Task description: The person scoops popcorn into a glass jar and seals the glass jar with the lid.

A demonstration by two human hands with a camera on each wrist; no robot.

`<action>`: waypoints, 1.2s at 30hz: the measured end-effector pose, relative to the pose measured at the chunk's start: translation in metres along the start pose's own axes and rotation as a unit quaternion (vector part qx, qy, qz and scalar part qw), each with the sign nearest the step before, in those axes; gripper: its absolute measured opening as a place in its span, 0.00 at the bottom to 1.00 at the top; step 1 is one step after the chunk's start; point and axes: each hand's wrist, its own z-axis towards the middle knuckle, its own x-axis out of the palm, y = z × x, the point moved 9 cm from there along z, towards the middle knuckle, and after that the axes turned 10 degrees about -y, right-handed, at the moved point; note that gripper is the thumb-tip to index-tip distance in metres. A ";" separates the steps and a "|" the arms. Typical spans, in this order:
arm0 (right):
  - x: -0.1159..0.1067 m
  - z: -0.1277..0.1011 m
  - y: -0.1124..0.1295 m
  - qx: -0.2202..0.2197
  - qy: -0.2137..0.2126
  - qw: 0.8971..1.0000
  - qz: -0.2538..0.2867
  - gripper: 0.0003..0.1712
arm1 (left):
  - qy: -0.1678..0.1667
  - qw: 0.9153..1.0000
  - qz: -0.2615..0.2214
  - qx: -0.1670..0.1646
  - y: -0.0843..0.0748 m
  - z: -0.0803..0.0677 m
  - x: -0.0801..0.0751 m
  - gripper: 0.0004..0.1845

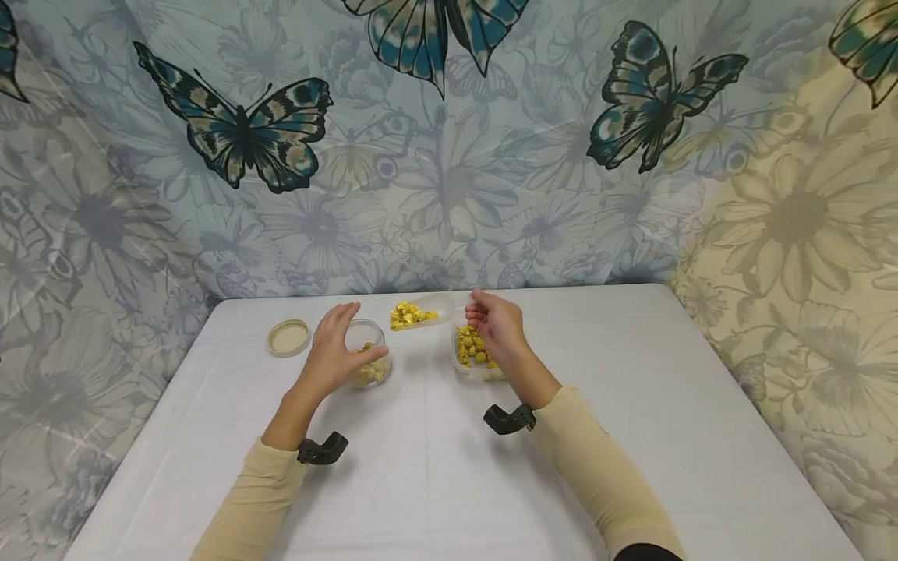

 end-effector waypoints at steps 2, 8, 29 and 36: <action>0.002 0.000 -0.002 0.000 0.005 1.000 -0.004 0.07 | 0.005 1.000 -0.008 -0.015 0.006 -0.001 0.000 0.53; 0.007 -0.001 -0.007 -0.003 0.015 1.000 -0.015 0.06 | 0.010 0.998 -0.026 -0.048 0.025 -0.004 0.000 0.57; 0.020 -0.002 -0.020 0.001 0.031 0.999 -0.026 0.06 | 0.064 0.991 -0.056 -0.100 0.063 -0.010 0.012 0.57; 0.021 -0.001 -0.021 0.003 0.026 0.999 -0.031 0.06 | 0.069 0.989 -0.068 -0.113 0.068 -0.010 0.015 0.54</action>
